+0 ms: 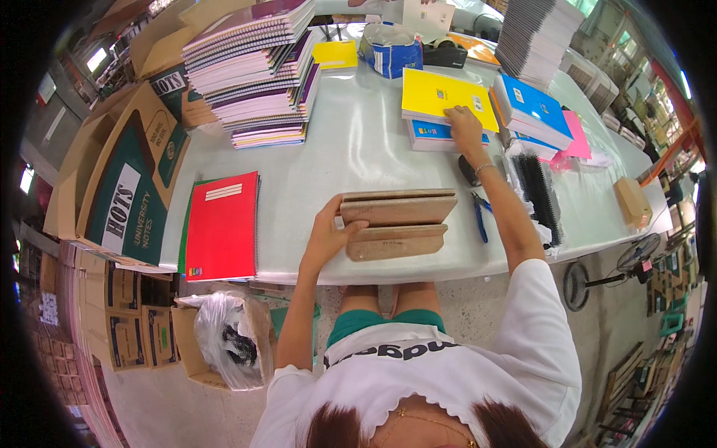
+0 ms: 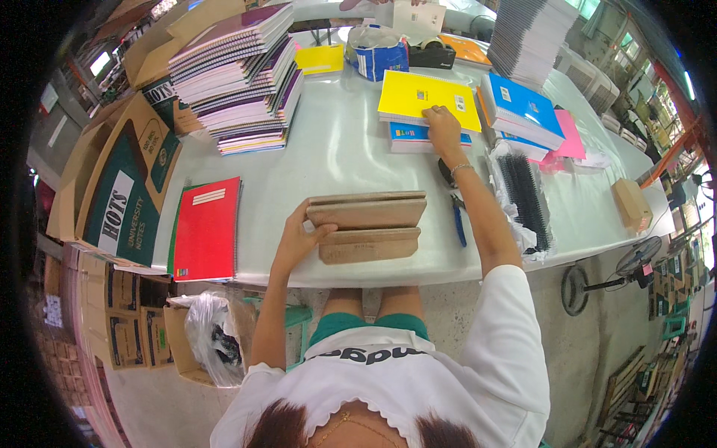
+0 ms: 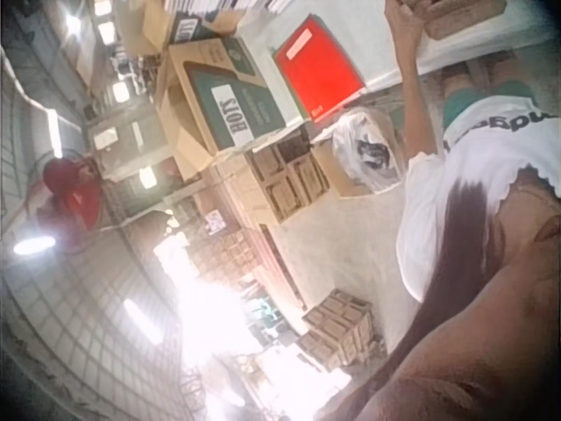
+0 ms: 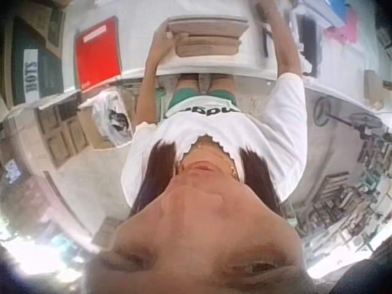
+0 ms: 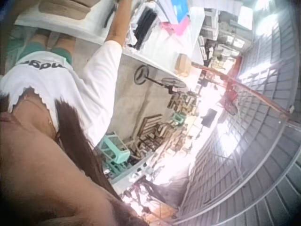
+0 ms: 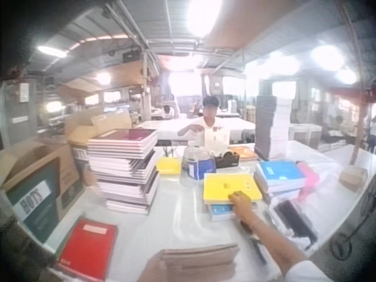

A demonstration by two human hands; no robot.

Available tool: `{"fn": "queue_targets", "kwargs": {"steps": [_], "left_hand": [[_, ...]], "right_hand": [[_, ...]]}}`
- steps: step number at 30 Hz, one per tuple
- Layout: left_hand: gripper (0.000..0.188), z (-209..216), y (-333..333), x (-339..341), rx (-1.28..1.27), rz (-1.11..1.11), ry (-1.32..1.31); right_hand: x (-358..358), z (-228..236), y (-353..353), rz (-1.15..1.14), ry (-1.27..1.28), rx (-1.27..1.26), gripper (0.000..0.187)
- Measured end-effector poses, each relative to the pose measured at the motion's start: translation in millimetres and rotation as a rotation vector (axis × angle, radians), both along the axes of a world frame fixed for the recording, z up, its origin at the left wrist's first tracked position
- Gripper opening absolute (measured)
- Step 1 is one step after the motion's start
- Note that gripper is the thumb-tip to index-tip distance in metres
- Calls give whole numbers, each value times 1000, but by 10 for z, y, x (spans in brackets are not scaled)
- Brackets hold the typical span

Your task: The person places notebooks into a wooden jig, inserts a spiral coil through the holes, and uses a handheld tool to crimp the ends of the wire.

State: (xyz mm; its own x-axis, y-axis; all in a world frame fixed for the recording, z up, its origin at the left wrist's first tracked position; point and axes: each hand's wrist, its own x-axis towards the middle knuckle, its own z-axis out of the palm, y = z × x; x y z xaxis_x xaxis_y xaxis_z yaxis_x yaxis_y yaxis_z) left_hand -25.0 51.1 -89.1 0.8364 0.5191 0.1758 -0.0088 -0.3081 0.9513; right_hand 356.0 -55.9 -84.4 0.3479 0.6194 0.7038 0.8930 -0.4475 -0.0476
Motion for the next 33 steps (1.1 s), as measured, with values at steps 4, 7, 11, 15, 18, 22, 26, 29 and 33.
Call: {"fn": "queue_targets", "kwargs": {"steps": [4,7,11,15,18,22,26,29,33], "left_hand": [[52,55,122,41,100,-11,50],[55,225,97,99,146,-32,-48],[55,288,128,-44,93,-21,-101],[54,383,117,-152,110,14,-138],[50,328,141,-206,39,14,-190],[41,136,117,-242,-66,78,-223],[43,-115,54,-272,-188,201,-264],[45,-361,47,-235,-285,286,-295],[42,-549,75,-243,-354,349,-370]], "right_hand": [[123,195,3,54,137,-112,19],[327,326,-92,61,224,-141,18],[210,470,-24,38,390,-244,18],[161,465,-28,80,311,-301,30],[158,392,13,32,203,-315,36],[195,275,58,-26,122,-336,31],[118,189,75,15,66,-292,29],[67,210,66,-33,18,-288,28],[61,203,78,-17,13,-194,25]]}}
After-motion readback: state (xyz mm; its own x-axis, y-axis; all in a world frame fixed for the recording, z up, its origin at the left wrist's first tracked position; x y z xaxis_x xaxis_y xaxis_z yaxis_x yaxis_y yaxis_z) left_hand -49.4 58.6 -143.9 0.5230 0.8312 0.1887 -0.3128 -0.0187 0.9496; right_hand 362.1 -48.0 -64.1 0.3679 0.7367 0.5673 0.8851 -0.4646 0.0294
